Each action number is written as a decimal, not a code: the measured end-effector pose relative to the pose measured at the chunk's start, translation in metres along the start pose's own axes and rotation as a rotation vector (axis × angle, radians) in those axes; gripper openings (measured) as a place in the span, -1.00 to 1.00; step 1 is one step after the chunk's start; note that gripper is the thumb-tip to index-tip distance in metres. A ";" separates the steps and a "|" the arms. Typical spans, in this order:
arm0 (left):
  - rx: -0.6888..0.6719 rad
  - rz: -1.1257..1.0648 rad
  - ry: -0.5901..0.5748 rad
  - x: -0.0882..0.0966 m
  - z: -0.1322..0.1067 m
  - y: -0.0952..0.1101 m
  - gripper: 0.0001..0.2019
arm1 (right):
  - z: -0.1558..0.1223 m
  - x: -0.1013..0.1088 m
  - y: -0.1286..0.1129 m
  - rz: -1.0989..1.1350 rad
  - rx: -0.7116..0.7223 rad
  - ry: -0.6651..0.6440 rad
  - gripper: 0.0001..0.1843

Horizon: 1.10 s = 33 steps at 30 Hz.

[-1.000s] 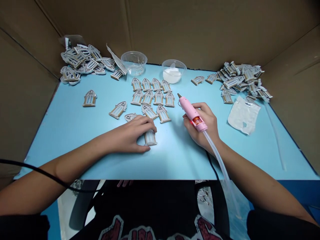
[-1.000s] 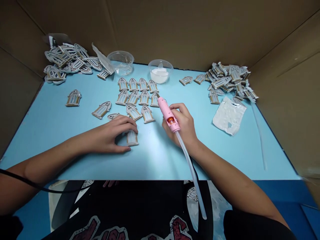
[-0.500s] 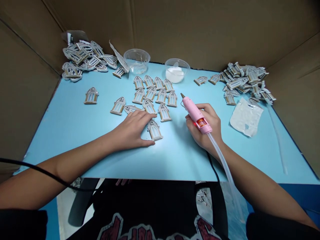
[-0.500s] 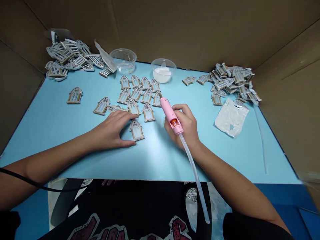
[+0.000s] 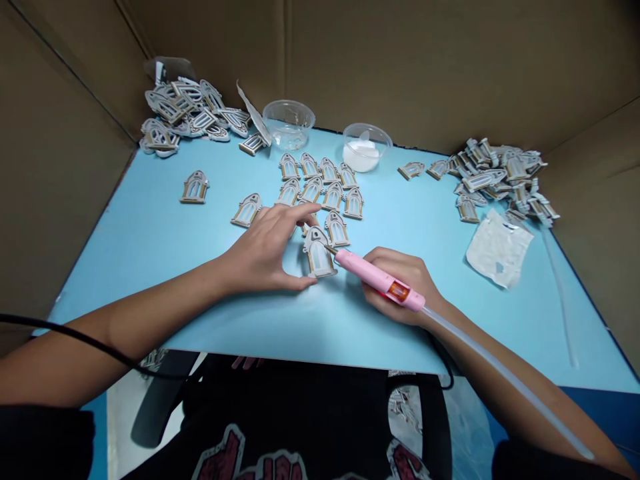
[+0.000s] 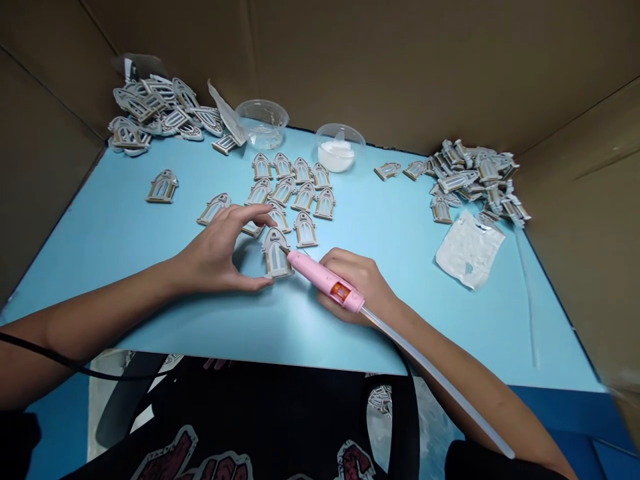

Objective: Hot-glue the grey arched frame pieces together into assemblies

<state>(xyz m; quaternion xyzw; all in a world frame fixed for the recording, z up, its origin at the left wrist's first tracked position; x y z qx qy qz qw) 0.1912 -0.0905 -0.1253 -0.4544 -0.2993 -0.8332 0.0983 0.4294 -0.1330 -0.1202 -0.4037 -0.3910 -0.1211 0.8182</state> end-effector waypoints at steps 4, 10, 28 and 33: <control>-0.052 -0.008 0.015 0.001 -0.001 0.002 -0.05 | -0.002 -0.003 0.000 -0.008 -0.019 -0.019 -0.91; -0.140 0.046 0.043 0.003 -0.002 0.005 -0.09 | -0.003 -0.006 -0.003 -0.016 -0.012 -0.022 -0.87; -0.213 0.145 0.006 0.000 -0.002 0.009 -0.17 | -0.003 -0.005 -0.006 -0.110 -0.027 -0.029 -0.75; -0.206 0.156 0.009 -0.001 -0.002 0.008 -0.17 | -0.002 -0.006 -0.008 -0.100 -0.029 -0.056 -0.77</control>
Point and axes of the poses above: each hand's wrist, its own z-axis towards the middle knuckle, its own x-axis out of the back of the hand, y = z × x, the point moved 4 cm from there along z, towards the middle knuckle, and after that the axes turned 8 degrees about -x, right-handed, at the moved point
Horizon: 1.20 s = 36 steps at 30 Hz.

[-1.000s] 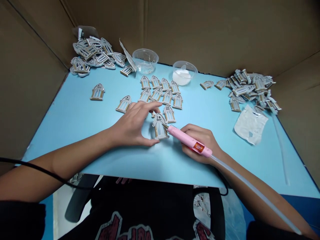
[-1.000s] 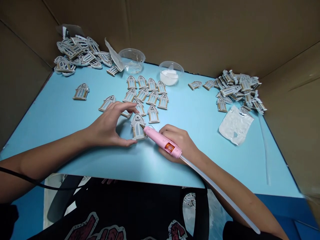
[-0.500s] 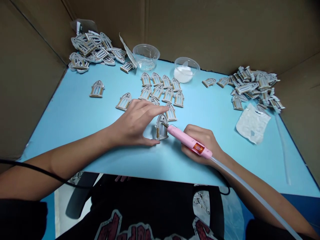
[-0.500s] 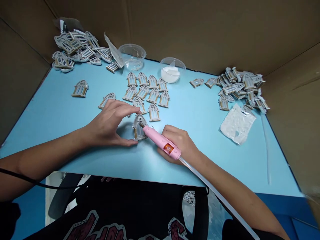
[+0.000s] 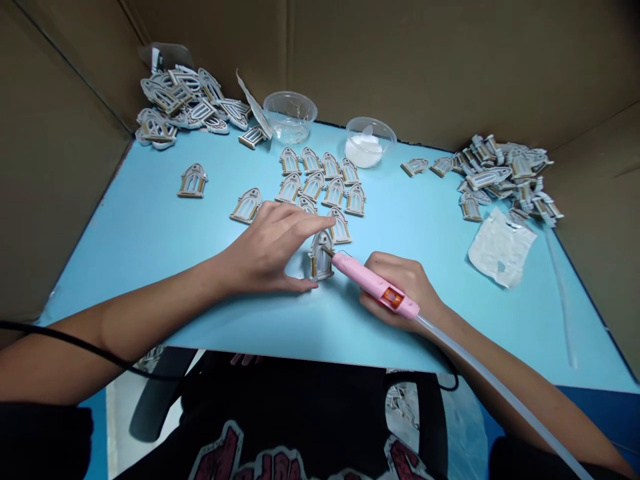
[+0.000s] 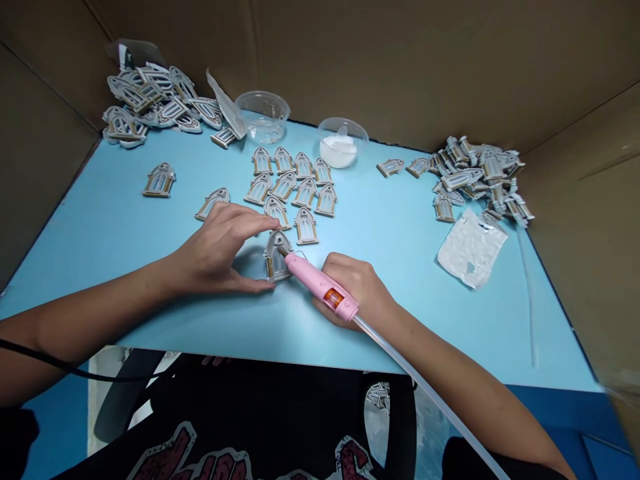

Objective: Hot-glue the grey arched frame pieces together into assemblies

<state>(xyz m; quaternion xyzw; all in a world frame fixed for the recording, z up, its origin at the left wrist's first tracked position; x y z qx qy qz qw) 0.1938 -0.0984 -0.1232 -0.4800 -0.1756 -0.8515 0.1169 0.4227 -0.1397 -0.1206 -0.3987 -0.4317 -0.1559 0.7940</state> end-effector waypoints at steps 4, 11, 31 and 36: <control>-0.017 0.002 0.012 0.000 0.000 0.002 -0.20 | -0.002 -0.001 0.000 0.002 -0.001 0.007 -0.79; -0.045 0.001 0.058 0.001 0.000 0.001 -0.17 | -0.002 -0.001 0.001 0.031 -0.022 0.014 -0.80; -0.039 0.032 0.079 0.001 0.000 0.001 -0.20 | -0.003 0.001 0.001 0.037 -0.060 0.066 -0.80; -0.034 0.048 0.061 0.001 -0.001 0.001 -0.20 | -0.003 0.001 0.001 0.042 -0.058 0.063 -0.80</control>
Point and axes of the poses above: each hand's wrist, its own z-axis towards the middle knuckle, its own x-axis out of the back of the hand, y = z × x, the point moved 4 cm from there along z, towards the middle knuckle, and after that the axes turned 8 degrees about -x, right-handed, at the moved point
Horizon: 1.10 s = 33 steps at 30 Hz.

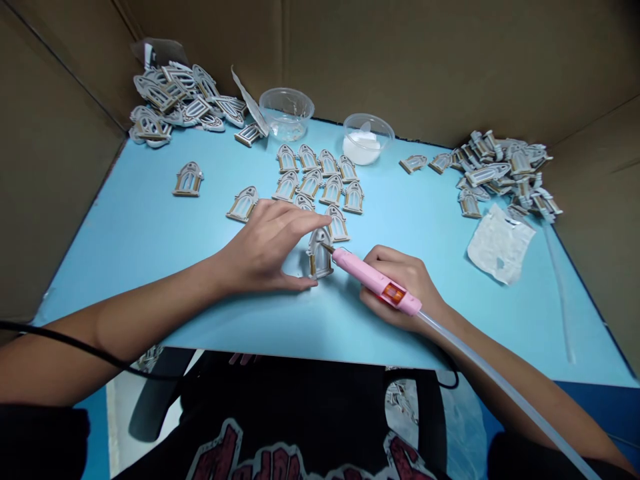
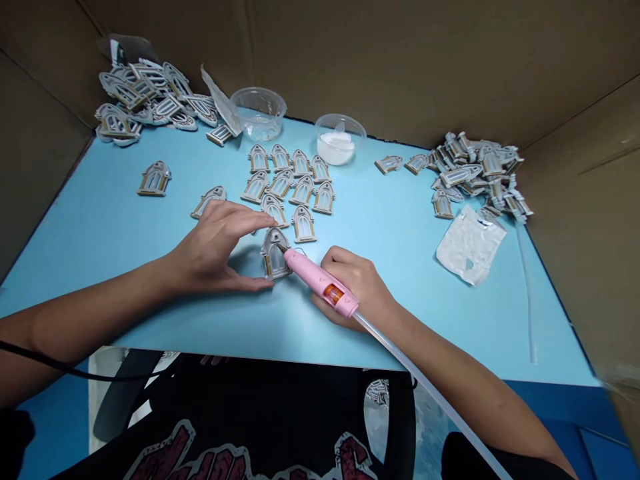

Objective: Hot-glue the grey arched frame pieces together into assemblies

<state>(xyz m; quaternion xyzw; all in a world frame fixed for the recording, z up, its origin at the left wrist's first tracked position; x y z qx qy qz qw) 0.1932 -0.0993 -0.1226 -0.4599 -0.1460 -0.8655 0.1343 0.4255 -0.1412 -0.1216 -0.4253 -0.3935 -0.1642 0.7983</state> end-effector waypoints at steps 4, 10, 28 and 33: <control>0.001 0.005 0.000 0.000 0.000 0.000 -0.19 | 0.000 0.000 0.000 -0.001 -0.007 -0.001 -0.80; -0.013 0.008 0.045 0.003 0.001 0.001 -0.23 | 0.000 0.001 -0.001 -0.008 -0.008 0.003 -0.80; -0.003 -0.030 0.042 0.003 0.001 0.000 -0.19 | -0.001 0.000 0.000 0.004 -0.052 0.007 -0.83; 0.015 0.007 0.018 0.003 0.000 -0.001 -0.23 | -0.001 0.002 -0.001 -0.041 -0.032 0.007 -0.86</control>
Point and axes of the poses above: each hand's wrist, its own z-axis towards the middle knuckle, its own x-axis out of the back of the hand, y = z × x, the point moved 4 cm from there along z, towards the middle knuckle, and after that the axes turned 8 degrees about -x, right-handed, at the moved point
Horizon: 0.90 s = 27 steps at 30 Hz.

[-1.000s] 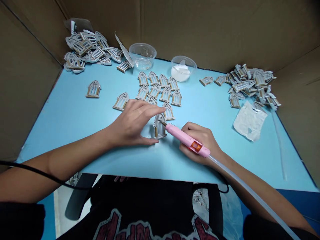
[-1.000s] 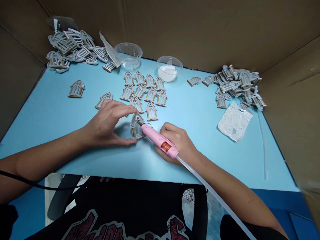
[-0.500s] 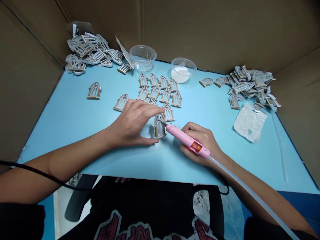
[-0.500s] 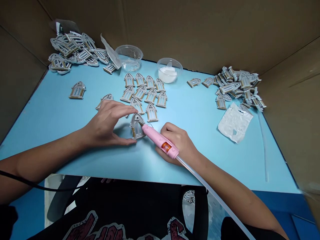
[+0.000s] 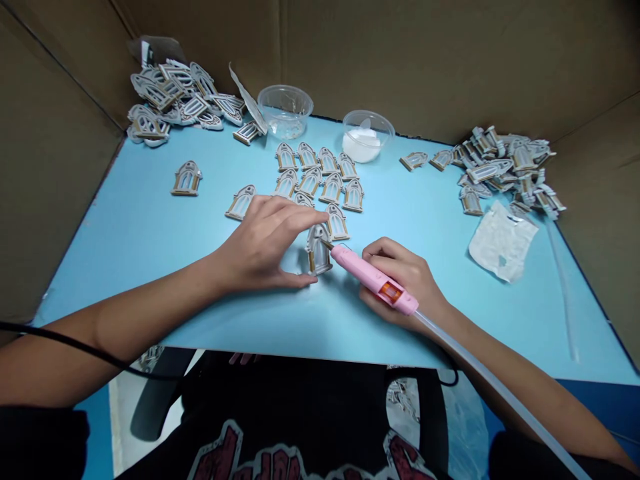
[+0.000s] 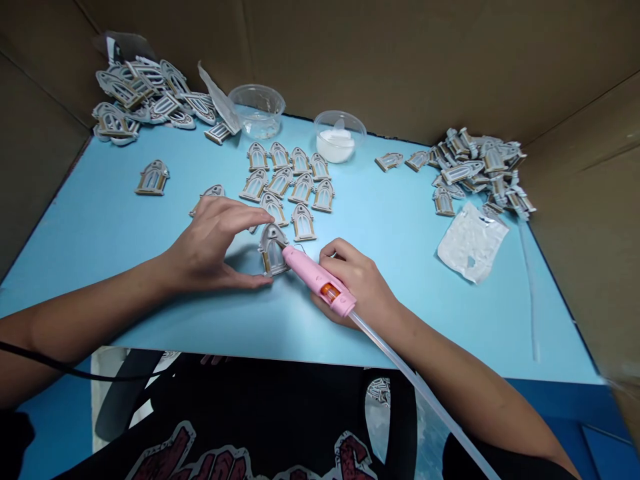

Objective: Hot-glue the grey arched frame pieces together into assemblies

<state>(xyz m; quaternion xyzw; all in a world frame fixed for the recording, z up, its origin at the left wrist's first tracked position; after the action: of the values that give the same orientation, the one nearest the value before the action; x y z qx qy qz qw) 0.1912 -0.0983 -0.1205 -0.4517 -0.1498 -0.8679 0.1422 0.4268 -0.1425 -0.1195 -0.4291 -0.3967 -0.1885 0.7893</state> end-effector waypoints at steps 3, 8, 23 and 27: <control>-0.002 0.027 -0.008 0.000 0.000 -0.001 -0.25 | -0.002 0.000 -0.001 -0.057 0.009 0.006 -0.87; -0.076 0.109 0.048 0.001 0.002 0.002 -0.29 | -0.008 -0.004 -0.007 -0.250 0.016 -0.021 -0.81; 0.198 -0.080 -0.319 -0.025 -0.004 -0.010 -0.06 | -0.007 0.006 0.013 -0.393 -0.179 0.163 -0.93; 0.186 -0.114 -0.445 -0.028 -0.006 -0.012 -0.23 | -0.004 0.008 0.017 -0.356 -0.171 0.177 -0.89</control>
<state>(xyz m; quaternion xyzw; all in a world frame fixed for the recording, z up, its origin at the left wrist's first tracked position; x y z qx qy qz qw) 0.1981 -0.0865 -0.1485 -0.6075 -0.2819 -0.7362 0.0973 0.4447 -0.1358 -0.1232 -0.3994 -0.3781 -0.3947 0.7361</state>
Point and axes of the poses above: each hand's wrist, its own z-axis towards the middle knuckle, its own x-axis out of the back of the hand, y = z × x, the point moved 4 cm from there along z, towards the middle knuckle, and after that the axes turned 8 degrees about -x, right-handed, at the moved point
